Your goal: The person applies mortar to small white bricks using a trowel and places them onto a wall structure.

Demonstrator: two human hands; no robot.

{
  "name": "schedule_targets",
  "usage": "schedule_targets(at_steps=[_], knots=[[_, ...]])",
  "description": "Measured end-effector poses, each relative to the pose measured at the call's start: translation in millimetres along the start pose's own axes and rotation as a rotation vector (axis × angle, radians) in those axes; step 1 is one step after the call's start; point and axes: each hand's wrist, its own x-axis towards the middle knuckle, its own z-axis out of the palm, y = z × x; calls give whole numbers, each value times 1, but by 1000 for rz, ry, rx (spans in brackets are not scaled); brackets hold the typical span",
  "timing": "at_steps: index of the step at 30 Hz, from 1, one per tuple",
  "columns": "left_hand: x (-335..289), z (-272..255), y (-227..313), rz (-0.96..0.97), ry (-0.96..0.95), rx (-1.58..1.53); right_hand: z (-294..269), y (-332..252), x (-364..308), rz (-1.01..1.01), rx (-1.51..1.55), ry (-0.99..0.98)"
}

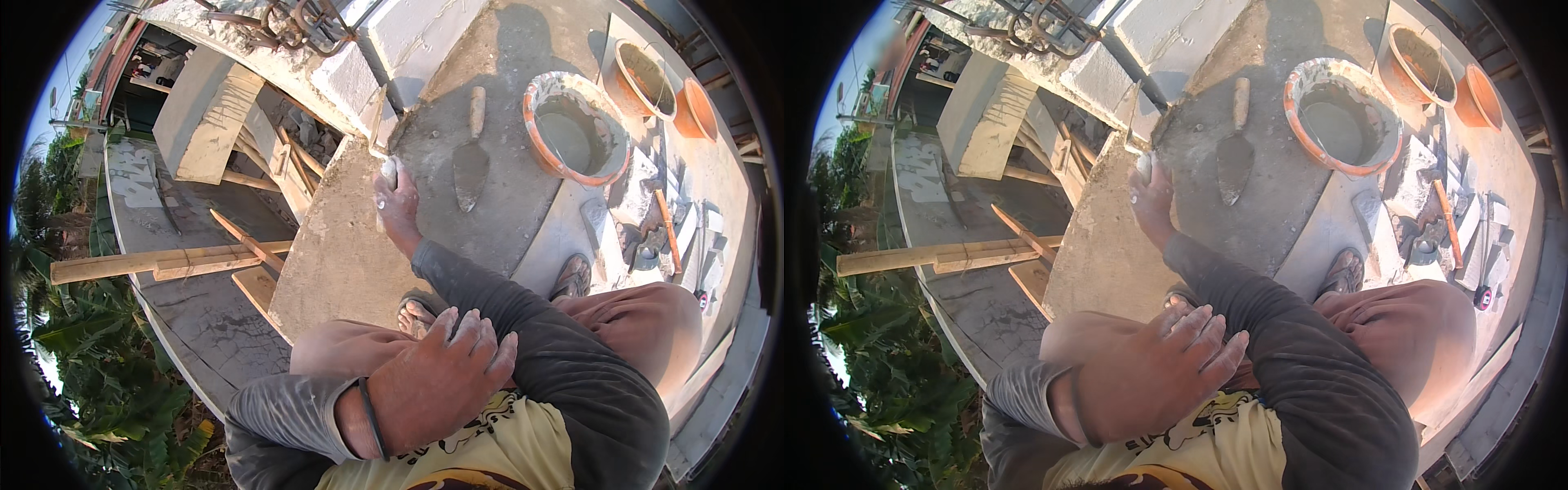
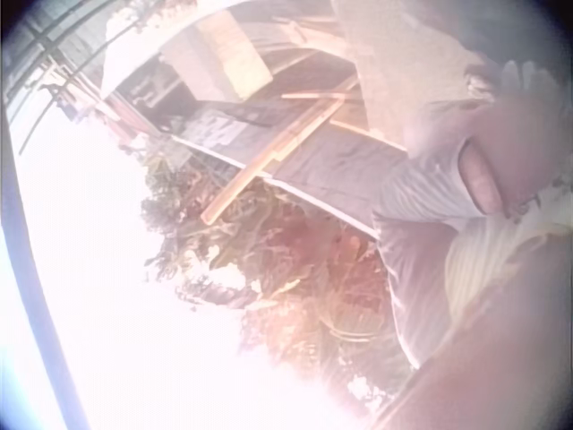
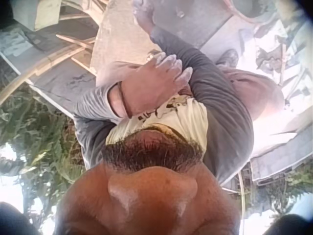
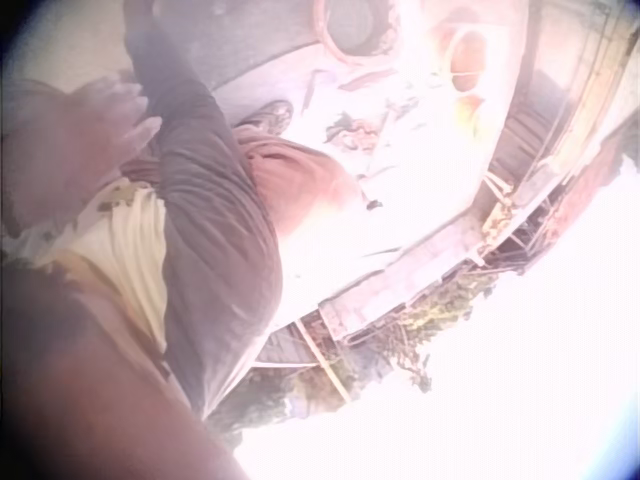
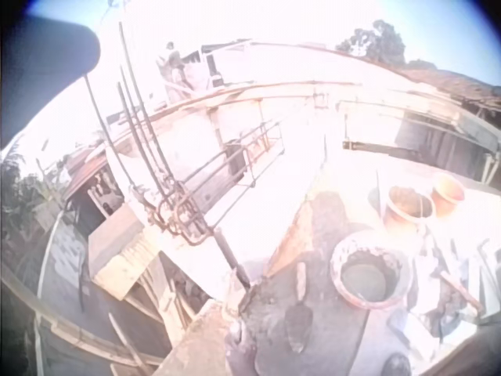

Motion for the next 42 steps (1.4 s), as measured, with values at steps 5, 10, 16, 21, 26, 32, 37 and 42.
schedule_targets(at_steps=[5, 10, 16, 21, 26, 32, 37, 42], knots=[[-4, -5, -2, 14, -36, -4, 20, -18, -10, -49, -125, -12], [-1, -7, -3, 17, -60, -21, 48, -27, -21, -32, -63, 22], [8, -4, -9, 38, -83, -18, 32, -23, -60, -43, -39, -107], [11, 2, -9, 23, -51, -31, -7, 16, -41, -14, 1, -50], [15, 4, -8, -5, -58, -61, -39, 7, 21, 274, 439, -238], [24, -11, -8, -57, -247, -124, -41, 15, 34, 253, 445, -279], [27, -6, -6, -55, -183, -121, -34, 8, 18, 131, 347, -242], [17, 3, -4, -41, -95, -53, -12, 1, -4, -49, 203, -114]])
